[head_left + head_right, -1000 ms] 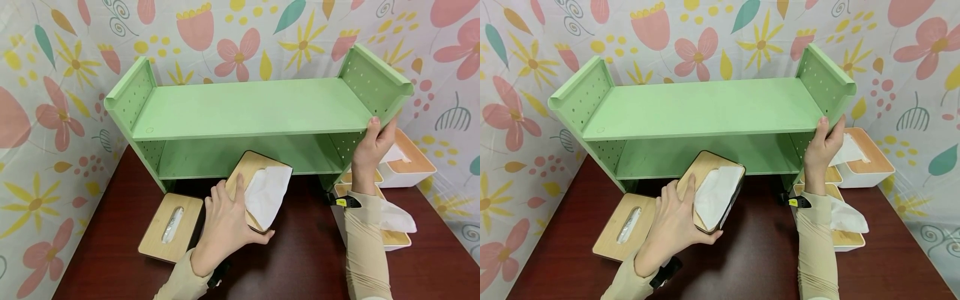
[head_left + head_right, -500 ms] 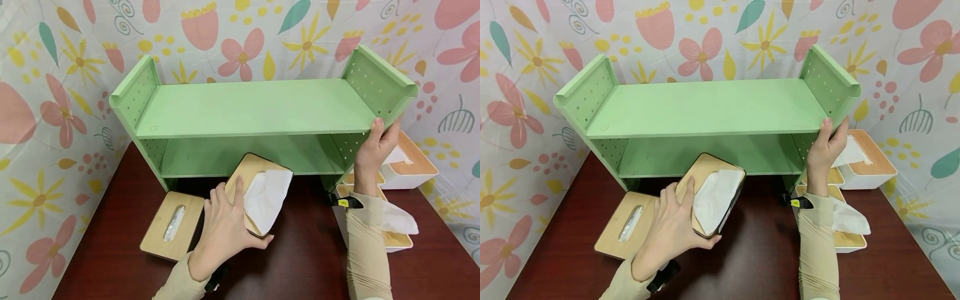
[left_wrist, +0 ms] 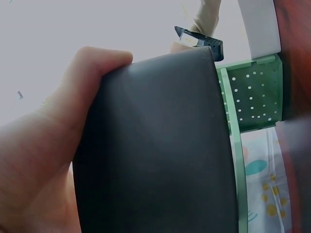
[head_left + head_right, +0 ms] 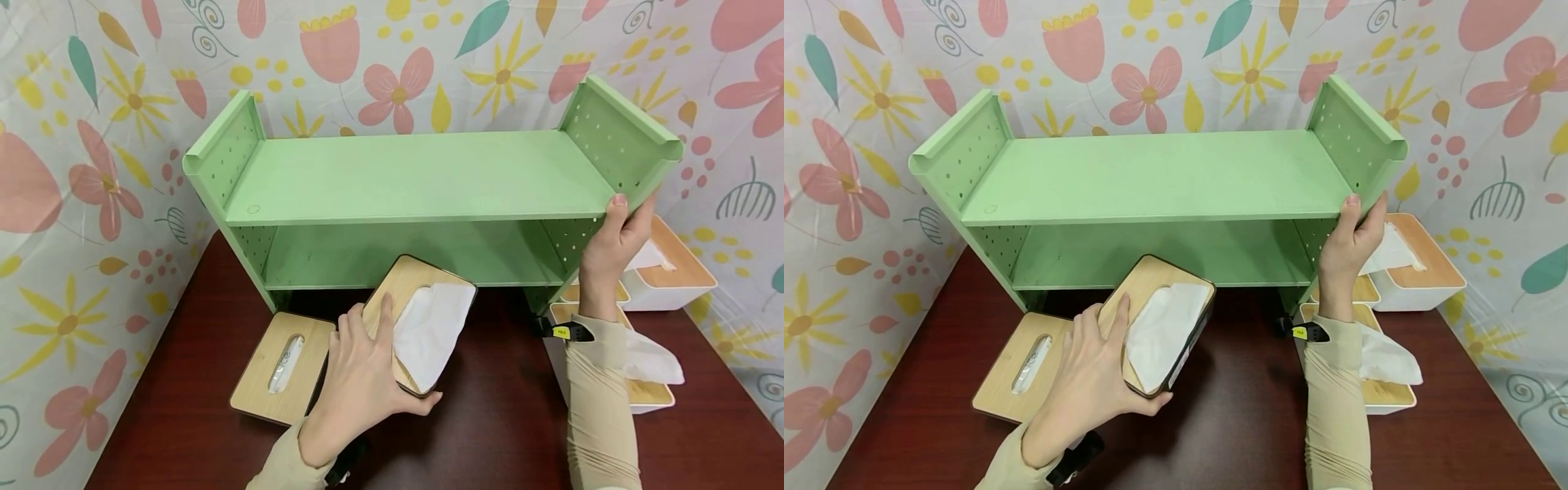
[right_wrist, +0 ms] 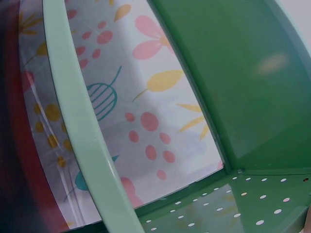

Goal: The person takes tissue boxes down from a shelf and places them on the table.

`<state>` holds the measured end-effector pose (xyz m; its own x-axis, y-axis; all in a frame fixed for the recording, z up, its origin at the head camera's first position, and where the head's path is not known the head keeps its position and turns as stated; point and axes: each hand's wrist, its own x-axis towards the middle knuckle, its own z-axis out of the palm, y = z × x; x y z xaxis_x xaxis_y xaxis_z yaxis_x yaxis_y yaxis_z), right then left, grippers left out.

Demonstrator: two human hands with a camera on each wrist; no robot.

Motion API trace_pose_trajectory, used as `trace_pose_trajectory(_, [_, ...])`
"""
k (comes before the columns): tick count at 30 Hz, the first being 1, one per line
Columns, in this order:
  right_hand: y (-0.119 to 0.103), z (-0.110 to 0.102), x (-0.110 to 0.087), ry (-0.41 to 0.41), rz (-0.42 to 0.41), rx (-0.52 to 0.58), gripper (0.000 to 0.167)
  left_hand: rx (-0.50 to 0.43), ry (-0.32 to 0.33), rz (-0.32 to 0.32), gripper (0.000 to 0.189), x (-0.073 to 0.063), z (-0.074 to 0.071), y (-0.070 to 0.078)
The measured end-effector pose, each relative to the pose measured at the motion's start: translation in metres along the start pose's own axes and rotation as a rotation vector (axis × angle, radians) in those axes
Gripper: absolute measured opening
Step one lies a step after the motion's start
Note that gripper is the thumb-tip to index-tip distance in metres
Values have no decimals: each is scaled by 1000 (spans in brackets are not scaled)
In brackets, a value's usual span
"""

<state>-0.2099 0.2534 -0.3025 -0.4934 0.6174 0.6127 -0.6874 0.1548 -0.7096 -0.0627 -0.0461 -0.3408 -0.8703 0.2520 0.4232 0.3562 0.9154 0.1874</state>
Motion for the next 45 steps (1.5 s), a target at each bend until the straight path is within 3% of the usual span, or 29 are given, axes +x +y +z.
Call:
trace_pose_trajectory(9, [8, -3, 5, 26, 82, 63, 36, -36, -22, 0, 135, -8, -4, -3])
trace_pose_trajectory(16, [20, -6, 10, 29, 83, 60, 37, -49, 3, 27, 136, -13, -4, -5])
trace_pose_trajectory(24, [12, -4, 8, 22, 86, 67, 38, -47, -46, 10, 134, -15, -3, -8])
trace_pose_trajectory(31, [22, -7, 10, 28, 64, 40, 37, -40, -33, 27, 135, -18, 1, -11])
trace_pose_trajectory(38, [29, -12, 11, 22, 21, 2, 35, -51, -71, 5, 134, -21, 3, -13])
trace_pose_trajectory(45, [28, -11, 11, 33, 64, 21, 35, -55, -128, -15, 133, -24, 7, -16])
